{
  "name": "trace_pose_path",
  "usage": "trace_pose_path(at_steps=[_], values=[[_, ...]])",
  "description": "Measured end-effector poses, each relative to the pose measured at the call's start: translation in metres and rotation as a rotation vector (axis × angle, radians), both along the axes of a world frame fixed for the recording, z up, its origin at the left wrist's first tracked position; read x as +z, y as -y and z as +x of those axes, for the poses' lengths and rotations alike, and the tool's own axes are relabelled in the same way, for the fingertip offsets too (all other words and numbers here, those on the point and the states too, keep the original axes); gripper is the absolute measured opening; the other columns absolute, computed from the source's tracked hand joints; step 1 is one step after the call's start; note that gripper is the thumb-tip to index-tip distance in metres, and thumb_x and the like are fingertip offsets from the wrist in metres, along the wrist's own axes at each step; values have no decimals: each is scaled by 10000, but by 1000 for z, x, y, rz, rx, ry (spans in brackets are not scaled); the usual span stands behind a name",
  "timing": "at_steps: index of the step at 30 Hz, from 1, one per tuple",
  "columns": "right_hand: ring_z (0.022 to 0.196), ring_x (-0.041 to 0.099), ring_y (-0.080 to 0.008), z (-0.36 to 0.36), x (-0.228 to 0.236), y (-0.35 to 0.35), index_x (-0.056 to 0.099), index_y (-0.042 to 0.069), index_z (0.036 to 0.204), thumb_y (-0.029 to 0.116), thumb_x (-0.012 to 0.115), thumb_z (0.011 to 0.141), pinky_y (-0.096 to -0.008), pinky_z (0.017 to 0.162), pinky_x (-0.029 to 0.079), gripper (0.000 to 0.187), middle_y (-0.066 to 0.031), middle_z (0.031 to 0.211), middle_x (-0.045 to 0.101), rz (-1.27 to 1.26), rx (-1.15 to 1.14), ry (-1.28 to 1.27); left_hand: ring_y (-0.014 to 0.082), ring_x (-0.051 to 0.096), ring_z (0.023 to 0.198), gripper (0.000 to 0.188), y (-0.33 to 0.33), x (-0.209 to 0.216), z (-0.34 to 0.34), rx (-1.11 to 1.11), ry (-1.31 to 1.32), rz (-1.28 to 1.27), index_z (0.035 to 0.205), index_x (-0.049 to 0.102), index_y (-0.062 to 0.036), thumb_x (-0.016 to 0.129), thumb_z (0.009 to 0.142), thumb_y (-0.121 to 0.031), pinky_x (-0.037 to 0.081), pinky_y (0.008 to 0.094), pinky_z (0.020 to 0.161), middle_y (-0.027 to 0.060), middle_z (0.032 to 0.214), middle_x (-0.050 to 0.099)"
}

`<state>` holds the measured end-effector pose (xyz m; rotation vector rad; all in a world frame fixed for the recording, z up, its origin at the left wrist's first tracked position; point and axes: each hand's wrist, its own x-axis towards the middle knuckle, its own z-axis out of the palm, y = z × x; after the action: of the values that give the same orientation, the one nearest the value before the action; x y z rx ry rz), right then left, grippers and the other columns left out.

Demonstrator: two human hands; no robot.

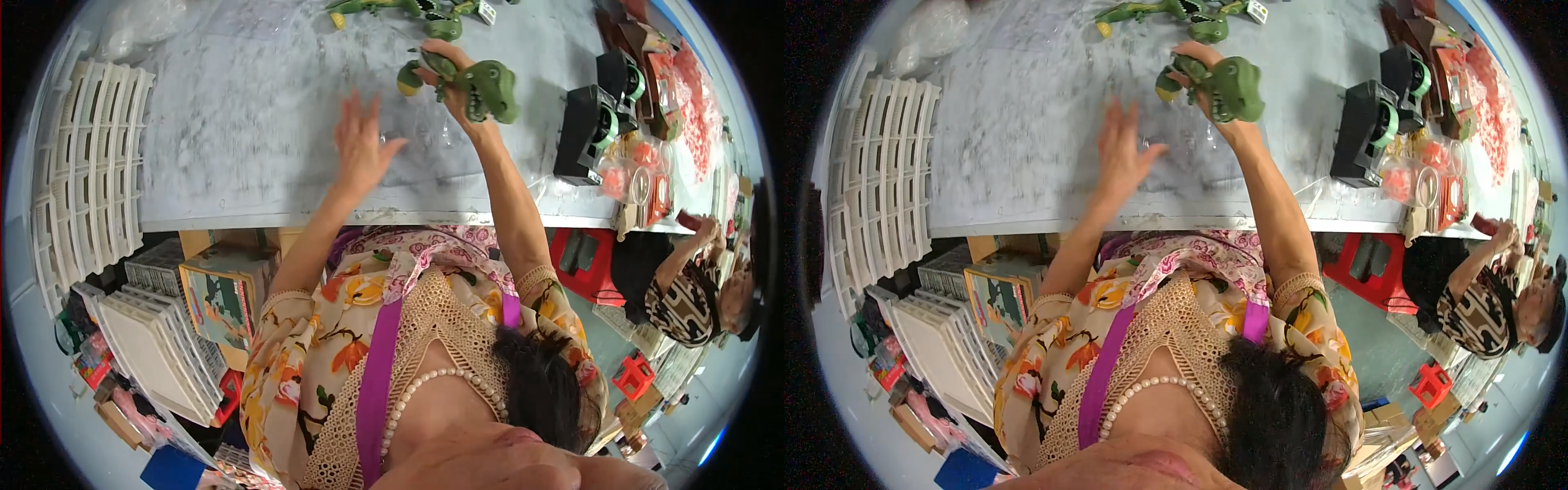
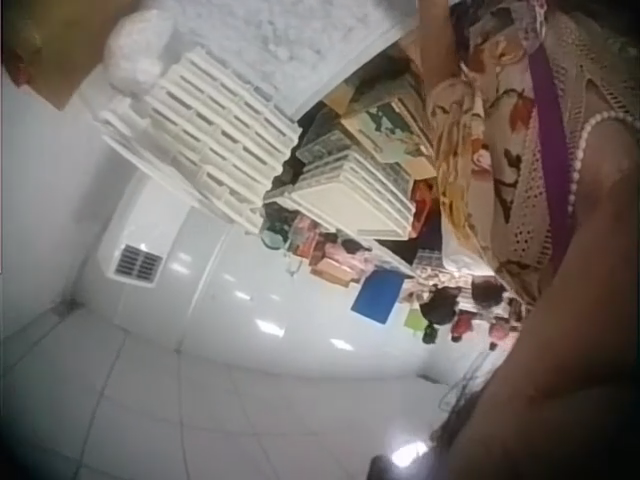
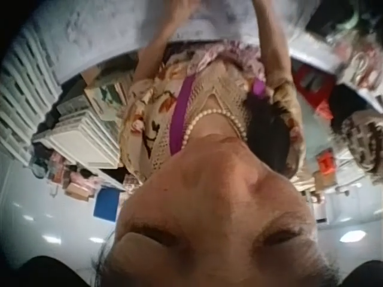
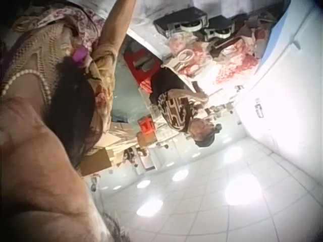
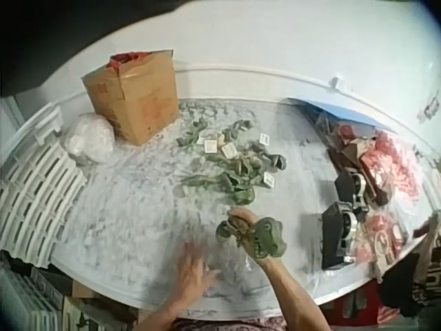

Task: Packaging toy dinosaur figurines into plastic trays and placing them into cardboard boxes.

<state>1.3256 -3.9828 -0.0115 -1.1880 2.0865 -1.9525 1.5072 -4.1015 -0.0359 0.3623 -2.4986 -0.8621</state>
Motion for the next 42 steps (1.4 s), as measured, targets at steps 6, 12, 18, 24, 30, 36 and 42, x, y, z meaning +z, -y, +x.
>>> trace_pose_path(at_steps=[6,12,18,24,30,36,42], values=[[1081,592,-297,27,22,33,582,55,1141,-2,598,816,-326,875,497,331,-134,1289,543,221,181,-306,388,356,1320,702,-1,-25,3,32,96,-142,1369,317,95,642,847,-245,237,500,1077,259,1390,407],[1086,593,-311,42,25,21,567,71,1183,-29,588,761,-318,888,490,435,-126,1305,529,449,251,-368,313,371,1325,634,-4,-25,5,86,96,-202,1363,348,77,601,825,-145,232,468,1084,211,1386,432],[956,634,-358,34,24,26,567,105,1171,-1,609,730,-370,804,550,456,-127,1267,552,454,268,-360,304,368,1331,594,-6,-19,1,124,140,-157,1352,377,67,568,840,-167,223,456,1091,186,1381,450],[1008,625,-272,35,27,37,579,70,1189,-28,602,764,-295,861,497,437,-125,1261,559,517,313,-370,310,366,1330,578,-2,-21,1,123,142,-178,1344,386,67,554,850,-180,213,464,1094,194,1376,454],[807,632,-224,11,-2,31,597,33,1132,29,663,773,-319,708,497,365,-125,1024,640,445,212,-446,320,367,1321,594,-2,-15,-5,81,94,-161,1341,387,70,566,842,-198,211,465,1093,204,1360,460],[978,619,-307,22,21,17,573,102,1250,75,671,800,-381,823,490,461,-152,1104,637,568,199,-265,331,395,1285,650,19,-4,8,-18,50,-116,1323,405,60,664,793,-213,287,479,1045,214,1327,478],[1006,631,-281,-54,33,-22,574,159,1263,73,692,777,-366,875,507,507,-112,1159,642,742,-127,-317,321,469,1159,660,43,72,17,107,316,66,1294,460,-26,743,705,-115,378,433,965,190,1211,512]])
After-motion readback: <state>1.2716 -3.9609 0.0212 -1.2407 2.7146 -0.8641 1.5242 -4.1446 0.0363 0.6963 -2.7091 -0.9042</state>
